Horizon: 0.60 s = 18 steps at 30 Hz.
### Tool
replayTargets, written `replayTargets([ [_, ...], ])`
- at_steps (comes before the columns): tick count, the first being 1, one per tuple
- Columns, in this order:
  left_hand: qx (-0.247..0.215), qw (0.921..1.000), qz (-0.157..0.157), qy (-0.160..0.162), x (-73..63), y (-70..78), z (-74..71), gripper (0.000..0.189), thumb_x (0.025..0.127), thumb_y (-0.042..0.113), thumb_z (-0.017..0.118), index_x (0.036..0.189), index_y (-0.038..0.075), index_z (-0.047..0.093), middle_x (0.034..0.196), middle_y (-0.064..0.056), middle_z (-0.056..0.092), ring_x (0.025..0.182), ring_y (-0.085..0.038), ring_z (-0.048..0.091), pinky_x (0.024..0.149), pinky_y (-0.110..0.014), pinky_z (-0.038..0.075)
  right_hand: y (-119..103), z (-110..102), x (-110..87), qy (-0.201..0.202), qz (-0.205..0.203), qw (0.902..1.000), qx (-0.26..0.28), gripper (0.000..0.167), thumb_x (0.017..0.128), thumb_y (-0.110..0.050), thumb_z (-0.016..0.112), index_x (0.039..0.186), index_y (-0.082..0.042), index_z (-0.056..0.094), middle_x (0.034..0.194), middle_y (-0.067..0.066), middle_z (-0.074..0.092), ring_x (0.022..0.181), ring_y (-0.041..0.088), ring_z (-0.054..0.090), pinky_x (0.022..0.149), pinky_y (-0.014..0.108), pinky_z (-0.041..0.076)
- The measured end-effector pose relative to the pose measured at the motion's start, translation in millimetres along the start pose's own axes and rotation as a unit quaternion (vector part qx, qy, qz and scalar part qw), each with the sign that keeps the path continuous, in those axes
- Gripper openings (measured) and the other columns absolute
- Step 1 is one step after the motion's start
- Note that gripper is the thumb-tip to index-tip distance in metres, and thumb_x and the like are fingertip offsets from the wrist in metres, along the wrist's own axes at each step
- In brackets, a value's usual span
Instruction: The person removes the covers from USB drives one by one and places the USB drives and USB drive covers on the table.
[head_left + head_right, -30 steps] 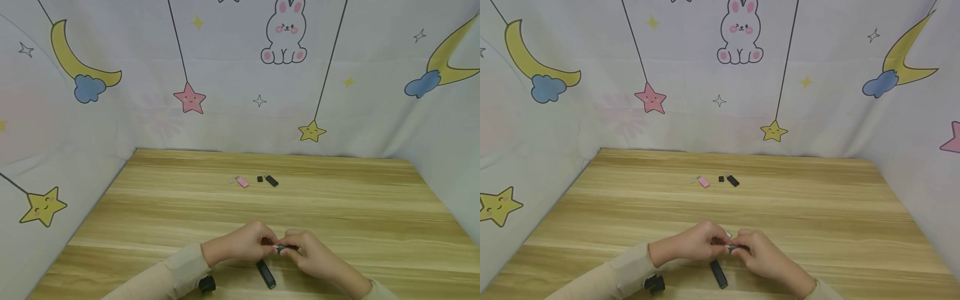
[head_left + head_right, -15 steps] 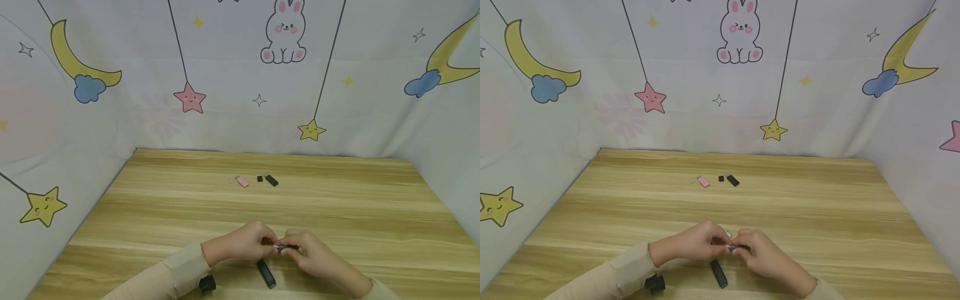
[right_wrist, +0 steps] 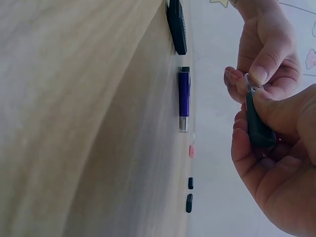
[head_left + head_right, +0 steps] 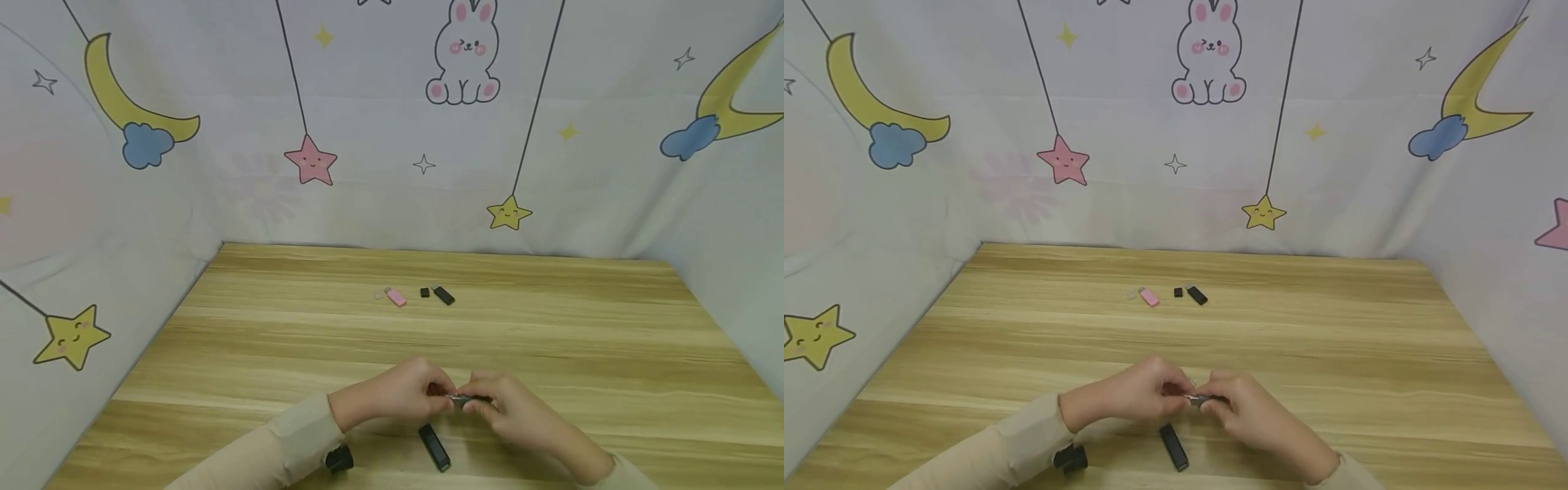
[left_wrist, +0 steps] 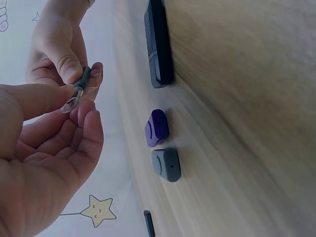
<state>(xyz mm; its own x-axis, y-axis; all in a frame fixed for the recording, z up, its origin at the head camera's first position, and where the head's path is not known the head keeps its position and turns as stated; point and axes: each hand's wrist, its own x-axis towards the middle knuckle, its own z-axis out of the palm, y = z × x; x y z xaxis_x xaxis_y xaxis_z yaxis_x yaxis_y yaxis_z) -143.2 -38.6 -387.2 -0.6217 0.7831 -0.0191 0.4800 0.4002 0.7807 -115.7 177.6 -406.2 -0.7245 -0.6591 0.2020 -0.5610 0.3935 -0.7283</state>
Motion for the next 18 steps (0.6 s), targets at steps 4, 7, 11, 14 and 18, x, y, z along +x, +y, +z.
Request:
replayTargets([
  [4,-0.002,0.9999,0.003,0.015,0.9,-2.3,-1.1,0.010,0.088,-0.001,0.066,0.096,-0.003,0.072,0.083,-0.007,0.072,0.066,0.005,0.055,0.060,-0.013,0.049,-0.5,-2.9,0.0,0.007,0.010,0.9999,-0.006,0.015,0.088,-0.007,0.066,0.101,-0.005,0.073,0.082,-0.011,0.057,0.072,-0.001,0.046,0.062,0.020,0.046],
  [7,-0.007,0.9996,0.002,0.028,1.1,-4.1,-1.8,0.010,0.088,0.001,0.067,0.095,-0.002,0.073,0.082,-0.007,0.072,0.064,0.005,0.055,0.060,-0.014,0.049,0.8,-5.4,-0.1,0.013,0.008,0.9998,-0.015,0.015,0.087,-0.005,0.067,0.101,-0.006,0.073,0.081,-0.010,0.058,0.071,-0.001,0.046,0.060,0.020,0.046],
  [11,-0.016,0.9990,0.000,0.043,1.6,-6.3,-3.0,0.010,0.088,0.003,0.068,0.094,-0.003,0.073,0.084,-0.008,0.072,0.068,0.004,0.058,0.064,-0.014,0.050,2.8,-8.9,-0.5,0.019,0.015,0.9993,-0.028,0.016,0.087,-0.004,0.067,0.101,-0.005,0.073,0.081,-0.006,0.060,0.072,-0.002,0.048,0.061,0.020,0.048],
  [14,-0.024,0.9986,-0.007,0.046,2.0,-7.6,-4.3,0.011,0.088,0.004,0.067,0.095,-0.003,0.072,0.087,-0.009,0.072,0.072,0.002,0.060,0.067,-0.014,0.050,2.7,-12.2,-0.6,0.018,0.035,0.9989,-0.027,0.016,0.088,-0.008,0.067,0.102,-0.006,0.073,0.082,-0.004,0.062,0.074,-0.001,0.052,0.064,0.022,0.050],
  [18,-0.030,0.9982,-0.022,0.047,1.8,-7.6,-5.9,0.012,0.089,0.004,0.067,0.097,-0.004,0.071,0.089,-0.009,0.072,0.074,0.001,0.061,0.068,-0.014,0.050,2.2,-16.3,-0.4,0.022,0.055,0.9979,-0.028,0.015,0.089,-0.015,0.068,0.101,-0.008,0.074,0.085,-0.008,0.064,0.076,0.000,0.055,0.066,0.024,0.051],
])
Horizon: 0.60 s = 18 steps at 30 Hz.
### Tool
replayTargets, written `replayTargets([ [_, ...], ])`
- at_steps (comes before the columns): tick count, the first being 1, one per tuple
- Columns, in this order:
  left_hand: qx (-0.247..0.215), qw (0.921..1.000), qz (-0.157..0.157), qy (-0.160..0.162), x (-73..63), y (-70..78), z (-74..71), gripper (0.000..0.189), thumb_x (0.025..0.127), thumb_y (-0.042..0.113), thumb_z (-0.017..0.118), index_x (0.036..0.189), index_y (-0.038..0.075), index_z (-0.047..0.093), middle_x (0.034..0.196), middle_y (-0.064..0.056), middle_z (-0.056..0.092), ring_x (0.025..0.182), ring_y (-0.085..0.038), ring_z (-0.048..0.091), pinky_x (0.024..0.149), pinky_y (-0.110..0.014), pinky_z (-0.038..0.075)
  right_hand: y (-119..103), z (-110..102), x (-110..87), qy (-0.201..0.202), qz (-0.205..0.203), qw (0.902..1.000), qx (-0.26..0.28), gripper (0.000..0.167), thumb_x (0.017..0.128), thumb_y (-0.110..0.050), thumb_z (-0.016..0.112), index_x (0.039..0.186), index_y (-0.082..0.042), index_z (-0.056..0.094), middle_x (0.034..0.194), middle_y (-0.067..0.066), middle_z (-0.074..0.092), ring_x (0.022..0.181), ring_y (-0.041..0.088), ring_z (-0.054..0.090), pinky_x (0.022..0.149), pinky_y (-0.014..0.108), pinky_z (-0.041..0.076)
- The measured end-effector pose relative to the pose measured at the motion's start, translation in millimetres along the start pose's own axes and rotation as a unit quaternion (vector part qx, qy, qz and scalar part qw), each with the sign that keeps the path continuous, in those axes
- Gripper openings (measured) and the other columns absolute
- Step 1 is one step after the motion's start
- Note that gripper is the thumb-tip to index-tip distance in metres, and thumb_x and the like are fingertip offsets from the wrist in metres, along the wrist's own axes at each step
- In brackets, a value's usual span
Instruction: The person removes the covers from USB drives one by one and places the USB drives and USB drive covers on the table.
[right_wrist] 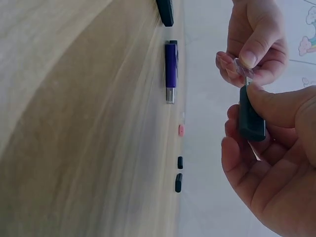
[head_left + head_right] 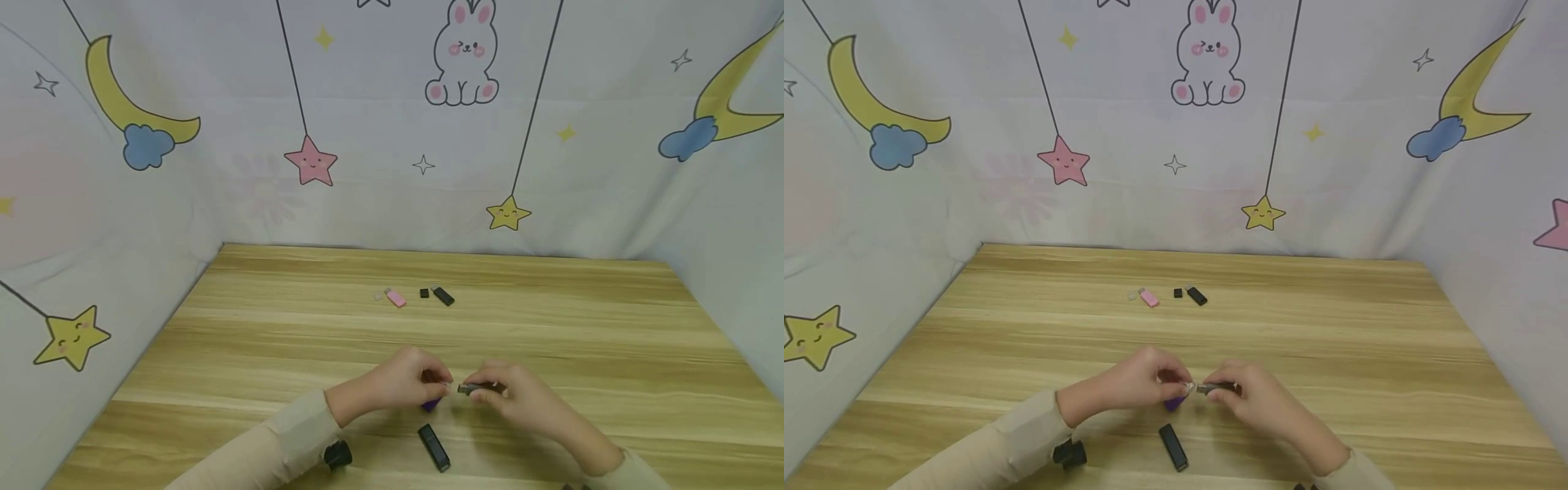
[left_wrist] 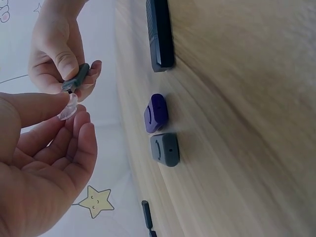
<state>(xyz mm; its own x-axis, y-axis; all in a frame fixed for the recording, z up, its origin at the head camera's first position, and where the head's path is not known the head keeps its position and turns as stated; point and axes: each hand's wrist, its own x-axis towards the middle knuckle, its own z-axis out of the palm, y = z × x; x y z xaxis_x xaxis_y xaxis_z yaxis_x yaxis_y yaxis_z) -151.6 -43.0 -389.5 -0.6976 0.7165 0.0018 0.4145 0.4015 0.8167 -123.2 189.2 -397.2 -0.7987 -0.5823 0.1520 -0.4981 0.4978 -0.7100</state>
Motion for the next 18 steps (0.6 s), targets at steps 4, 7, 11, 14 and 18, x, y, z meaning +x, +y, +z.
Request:
replayTargets([
  [4,-0.004,1.0000,-0.009,0.001,-0.2,0.9,-1.1,0.013,0.088,0.004,0.067,0.098,-0.004,0.071,0.090,-0.008,0.072,0.075,0.001,0.061,0.069,-0.014,0.050,0.9,-2.6,0.6,0.009,0.003,1.0000,0.001,0.013,0.088,-0.017,0.069,0.097,-0.009,0.074,0.086,-0.008,0.067,0.076,0.001,0.056,0.064,0.023,0.050],
  [7,-0.006,0.9999,-0.012,0.001,0.2,1.1,-2.0,0.012,0.089,0.003,0.067,0.098,-0.004,0.071,0.090,-0.008,0.072,0.074,0.000,0.061,0.068,-0.015,0.050,2.1,-4.4,1.1,0.009,0.009,0.9999,0.009,0.012,0.088,-0.016,0.069,0.097,-0.008,0.074,0.087,-0.005,0.068,0.077,0.002,0.059,0.065,0.023,0.051],
  [11,-0.005,0.9999,-0.013,0.004,1.2,0.7,-3.7,0.013,0.089,0.004,0.067,0.097,-0.005,0.071,0.090,-0.009,0.072,0.074,-0.001,0.062,0.067,-0.015,0.051,4.2,-6.6,2.1,0.005,0.027,0.9995,0.016,0.013,0.088,-0.015,0.069,0.098,-0.008,0.073,0.088,-0.003,0.069,0.079,0.004,0.060,0.067,0.024,0.052],
  [14,-0.007,0.9998,-0.018,0.011,2.6,-0.6,-5.2,0.013,0.089,0.004,0.067,0.097,-0.005,0.071,0.090,-0.009,0.072,0.073,-0.003,0.062,0.066,-0.015,0.051,5.5,-8.5,3.4,0.005,0.037,0.9992,0.012,0.014,0.089,-0.015,0.068,0.099,-0.007,0.073,0.089,-0.003,0.070,0.079,0.004,0.060,0.068,0.024,0.052],
  [18,-0.007,0.9995,-0.018,0.027,7.3,-3.1,-7.2,0.012,0.089,0.004,0.067,0.097,-0.004,0.071,0.087,-0.008,0.071,0.072,-0.004,0.061,0.063,-0.016,0.050,7.1,-11.9,4.9,0.010,0.048,0.9988,0.004,0.015,0.089,-0.014,0.068,0.101,-0.005,0.073,0.090,-0.002,0.069,0.080,0.004,0.059,0.069,0.024,0.052],
])
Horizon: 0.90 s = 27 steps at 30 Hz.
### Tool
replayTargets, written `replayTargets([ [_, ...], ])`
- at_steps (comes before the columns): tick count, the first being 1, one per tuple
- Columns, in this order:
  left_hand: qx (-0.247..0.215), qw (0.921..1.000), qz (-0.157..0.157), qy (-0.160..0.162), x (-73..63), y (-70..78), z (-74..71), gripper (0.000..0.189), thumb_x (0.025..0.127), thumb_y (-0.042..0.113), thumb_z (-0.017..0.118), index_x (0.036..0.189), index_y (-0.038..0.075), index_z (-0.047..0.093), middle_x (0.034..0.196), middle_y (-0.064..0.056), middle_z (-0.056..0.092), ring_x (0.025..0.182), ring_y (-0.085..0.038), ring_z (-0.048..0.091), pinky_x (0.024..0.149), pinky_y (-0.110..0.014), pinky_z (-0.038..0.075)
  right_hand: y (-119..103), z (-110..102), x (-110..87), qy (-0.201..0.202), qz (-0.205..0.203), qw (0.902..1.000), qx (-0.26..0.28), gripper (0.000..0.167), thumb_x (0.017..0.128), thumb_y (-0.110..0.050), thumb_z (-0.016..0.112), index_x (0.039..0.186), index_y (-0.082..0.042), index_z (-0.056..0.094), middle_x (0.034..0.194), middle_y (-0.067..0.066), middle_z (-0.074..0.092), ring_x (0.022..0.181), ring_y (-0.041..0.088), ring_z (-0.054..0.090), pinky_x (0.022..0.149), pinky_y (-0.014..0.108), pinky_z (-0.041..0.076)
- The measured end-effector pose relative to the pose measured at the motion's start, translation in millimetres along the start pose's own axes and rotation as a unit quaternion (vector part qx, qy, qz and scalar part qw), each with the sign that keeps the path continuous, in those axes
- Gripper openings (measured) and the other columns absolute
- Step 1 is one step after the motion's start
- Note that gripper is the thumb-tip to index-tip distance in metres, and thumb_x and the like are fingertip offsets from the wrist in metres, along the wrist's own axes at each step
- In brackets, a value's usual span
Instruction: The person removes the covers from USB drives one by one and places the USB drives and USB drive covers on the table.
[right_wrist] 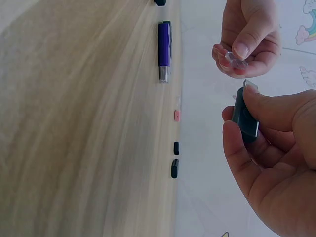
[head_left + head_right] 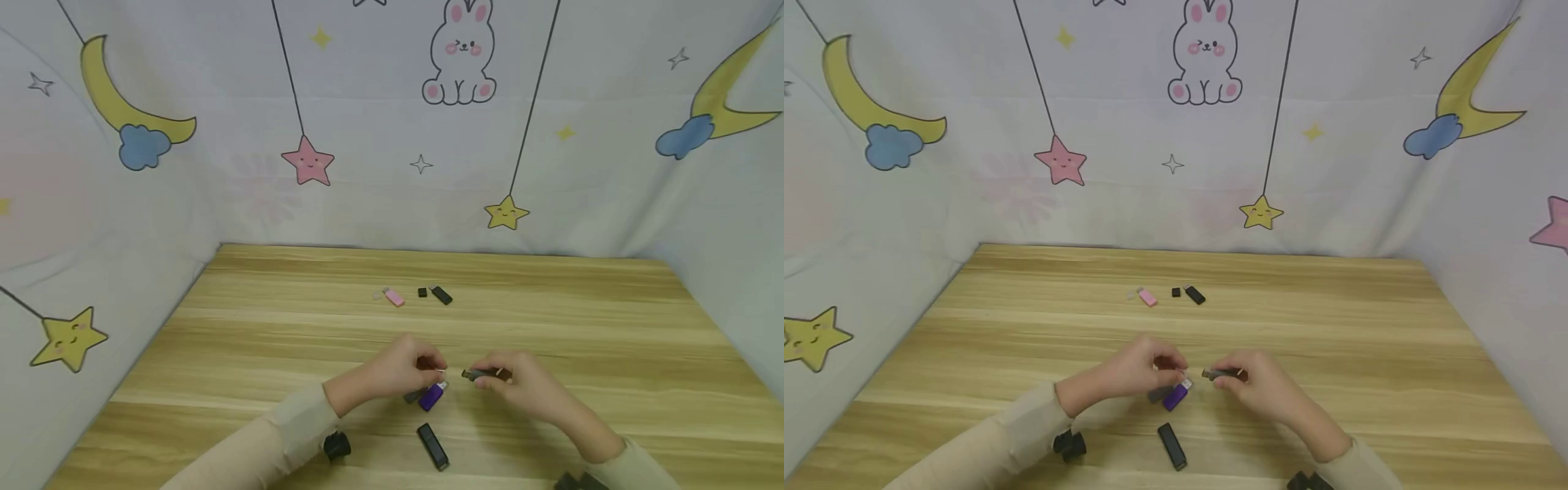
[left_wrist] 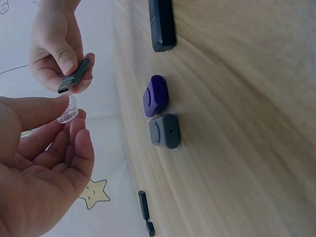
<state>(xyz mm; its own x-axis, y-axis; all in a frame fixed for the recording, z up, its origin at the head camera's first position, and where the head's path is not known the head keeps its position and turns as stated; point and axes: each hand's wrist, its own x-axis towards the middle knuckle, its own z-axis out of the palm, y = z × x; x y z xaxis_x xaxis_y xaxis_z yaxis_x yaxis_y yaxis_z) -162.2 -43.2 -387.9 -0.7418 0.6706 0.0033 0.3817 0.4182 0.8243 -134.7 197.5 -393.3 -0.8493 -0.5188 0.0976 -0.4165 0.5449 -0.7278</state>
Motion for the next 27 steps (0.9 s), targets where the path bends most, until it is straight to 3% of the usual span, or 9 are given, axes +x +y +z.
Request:
replayTargets([
  [9,0.010,0.9988,0.017,0.045,16.0,2.2,-9.8,0.009,0.088,0.003,0.068,0.094,-0.003,0.070,0.084,-0.006,0.070,0.074,-0.010,0.062,0.064,-0.018,0.050,7.7,-8.2,7.2,0.027,0.000,0.9996,-0.002,0.014,0.089,-0.008,0.067,0.100,-0.001,0.072,0.089,0.001,0.069,0.080,0.006,0.059,0.067,0.025,0.053],
  [23,0.022,0.9976,-0.017,0.064,43.2,13.8,-25.8,0.011,0.090,0.010,0.067,0.098,0.004,0.071,0.088,-0.003,0.069,0.077,-0.008,0.061,0.066,-0.020,0.050,12.9,-30.4,21.6,0.074,0.026,0.9968,-0.018,0.016,0.091,-0.007,0.066,0.103,0.001,0.071,0.095,0.007,0.071,0.083,0.014,0.063,0.067,0.024,0.053],
  [27,0.032,0.9966,-0.012,0.075,50.9,14.4,-28.8,0.011,0.090,0.010,0.068,0.098,0.003,0.071,0.089,-0.004,0.069,0.077,-0.008,0.062,0.067,-0.020,0.050,17.8,-36.3,26.8,0.084,0.040,0.9955,-0.020,0.017,0.091,-0.007,0.065,0.104,0.001,0.070,0.097,0.009,0.071,0.084,0.018,0.065,0.067,0.024,0.053],
])
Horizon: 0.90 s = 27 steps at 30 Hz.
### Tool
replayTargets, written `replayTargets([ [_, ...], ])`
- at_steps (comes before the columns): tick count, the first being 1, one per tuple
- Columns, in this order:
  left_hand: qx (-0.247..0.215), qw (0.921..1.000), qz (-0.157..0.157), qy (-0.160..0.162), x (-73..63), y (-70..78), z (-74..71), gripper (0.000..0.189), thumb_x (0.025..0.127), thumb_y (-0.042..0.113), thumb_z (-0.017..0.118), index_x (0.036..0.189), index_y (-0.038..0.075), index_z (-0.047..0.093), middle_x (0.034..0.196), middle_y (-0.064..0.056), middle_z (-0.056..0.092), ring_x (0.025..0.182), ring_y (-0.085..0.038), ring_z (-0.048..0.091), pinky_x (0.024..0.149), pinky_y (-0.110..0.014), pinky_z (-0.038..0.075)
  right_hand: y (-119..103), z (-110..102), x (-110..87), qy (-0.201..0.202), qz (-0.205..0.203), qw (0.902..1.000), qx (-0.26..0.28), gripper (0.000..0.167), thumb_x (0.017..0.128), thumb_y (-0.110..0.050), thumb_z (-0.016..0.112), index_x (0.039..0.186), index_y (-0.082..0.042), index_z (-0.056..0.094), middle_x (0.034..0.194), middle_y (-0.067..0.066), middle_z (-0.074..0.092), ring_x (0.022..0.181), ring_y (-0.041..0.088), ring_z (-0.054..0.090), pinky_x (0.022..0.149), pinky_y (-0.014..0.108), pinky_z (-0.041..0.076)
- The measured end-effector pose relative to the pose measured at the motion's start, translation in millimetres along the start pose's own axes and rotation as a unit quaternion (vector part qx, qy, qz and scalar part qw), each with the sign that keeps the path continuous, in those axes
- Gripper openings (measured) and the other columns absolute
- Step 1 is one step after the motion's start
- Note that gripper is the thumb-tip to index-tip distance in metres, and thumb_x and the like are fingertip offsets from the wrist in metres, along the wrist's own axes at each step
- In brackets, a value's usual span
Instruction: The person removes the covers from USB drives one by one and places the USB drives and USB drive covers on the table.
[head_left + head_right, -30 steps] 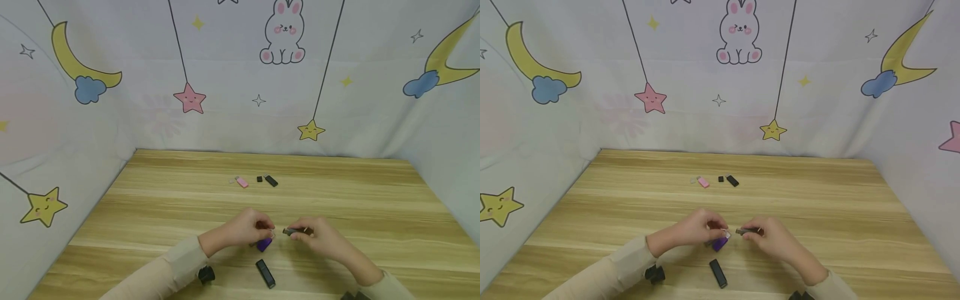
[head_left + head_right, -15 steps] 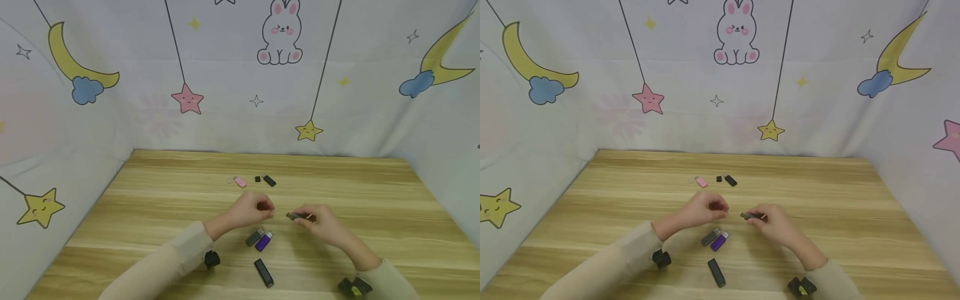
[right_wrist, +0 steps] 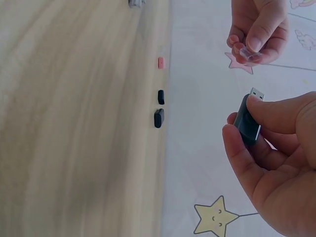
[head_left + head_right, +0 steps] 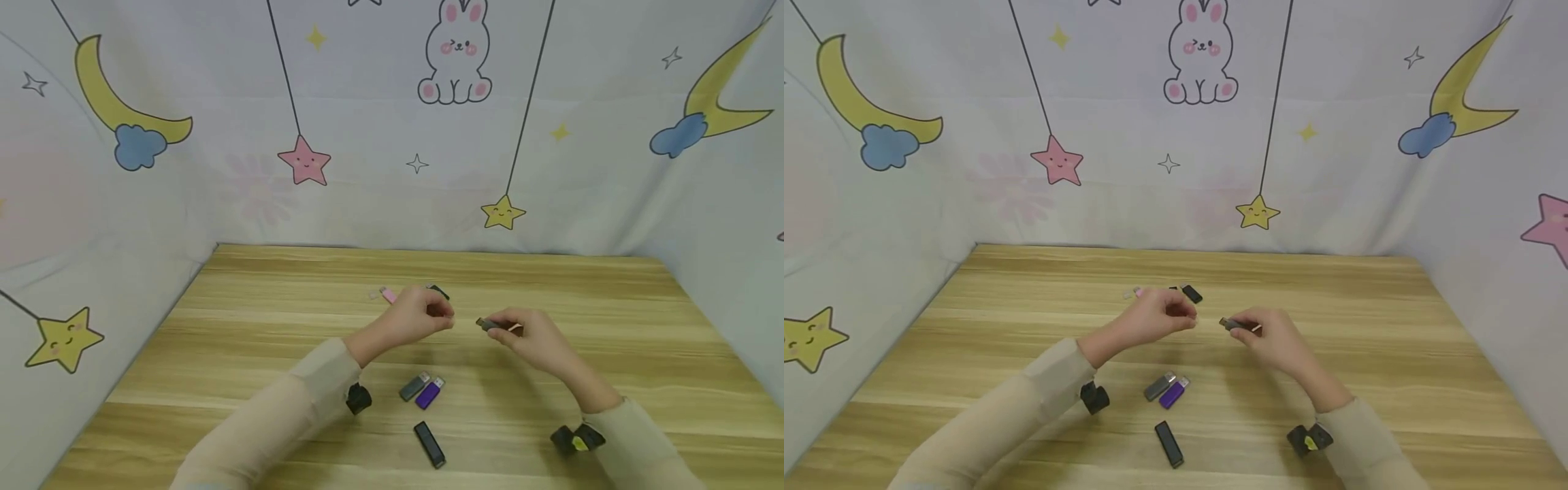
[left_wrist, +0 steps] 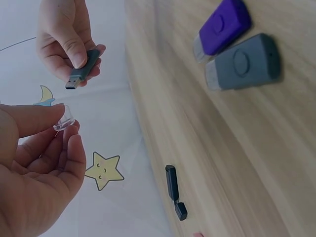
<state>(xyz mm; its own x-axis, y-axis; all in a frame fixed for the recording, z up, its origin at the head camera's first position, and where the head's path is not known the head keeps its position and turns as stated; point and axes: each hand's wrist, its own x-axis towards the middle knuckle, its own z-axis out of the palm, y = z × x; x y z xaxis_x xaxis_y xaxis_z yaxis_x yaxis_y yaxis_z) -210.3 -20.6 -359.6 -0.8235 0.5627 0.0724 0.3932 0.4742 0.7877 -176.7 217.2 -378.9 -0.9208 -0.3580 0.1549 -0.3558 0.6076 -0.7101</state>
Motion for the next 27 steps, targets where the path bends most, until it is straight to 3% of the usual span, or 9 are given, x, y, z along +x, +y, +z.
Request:
replayTargets([
  [12,-0.018,0.9992,-0.026,0.024,16.5,0.1,-9.6,0.014,0.090,0.013,0.068,0.100,0.004,0.072,0.093,-0.006,0.070,0.083,-0.013,0.063,0.071,-0.025,0.052,-1.0,-13.1,15.8,0.020,0.034,0.9991,-0.015,0.021,0.093,-0.012,0.064,0.110,0.000,0.069,0.098,0.011,0.070,0.081,0.024,0.064,0.064,0.027,0.051],
  [18,-0.040,0.9976,-0.049,0.029,21.2,0.8,-14.7,0.018,0.091,0.014,0.066,0.105,0.004,0.070,0.096,-0.005,0.069,0.088,-0.018,0.064,0.074,-0.028,0.052,-5.2,-20.1,21.8,0.021,0.057,0.9981,-0.016,0.028,0.094,-0.016,0.063,0.115,0.001,0.067,0.101,0.013,0.070,0.081,0.018,0.063,0.065,0.028,0.050],
  [27,-0.059,0.9951,-0.059,0.054,33.1,2.8,-17.9,0.019,0.092,0.016,0.066,0.109,0.007,0.069,0.104,-0.006,0.068,0.095,-0.018,0.063,0.078,-0.030,0.053,-5.8,-28.2,36.1,0.023,0.061,0.9977,-0.017,0.031,0.096,-0.019,0.061,0.119,0.003,0.065,0.105,0.016,0.069,0.086,0.025,0.063,0.068,0.031,0.049],
])
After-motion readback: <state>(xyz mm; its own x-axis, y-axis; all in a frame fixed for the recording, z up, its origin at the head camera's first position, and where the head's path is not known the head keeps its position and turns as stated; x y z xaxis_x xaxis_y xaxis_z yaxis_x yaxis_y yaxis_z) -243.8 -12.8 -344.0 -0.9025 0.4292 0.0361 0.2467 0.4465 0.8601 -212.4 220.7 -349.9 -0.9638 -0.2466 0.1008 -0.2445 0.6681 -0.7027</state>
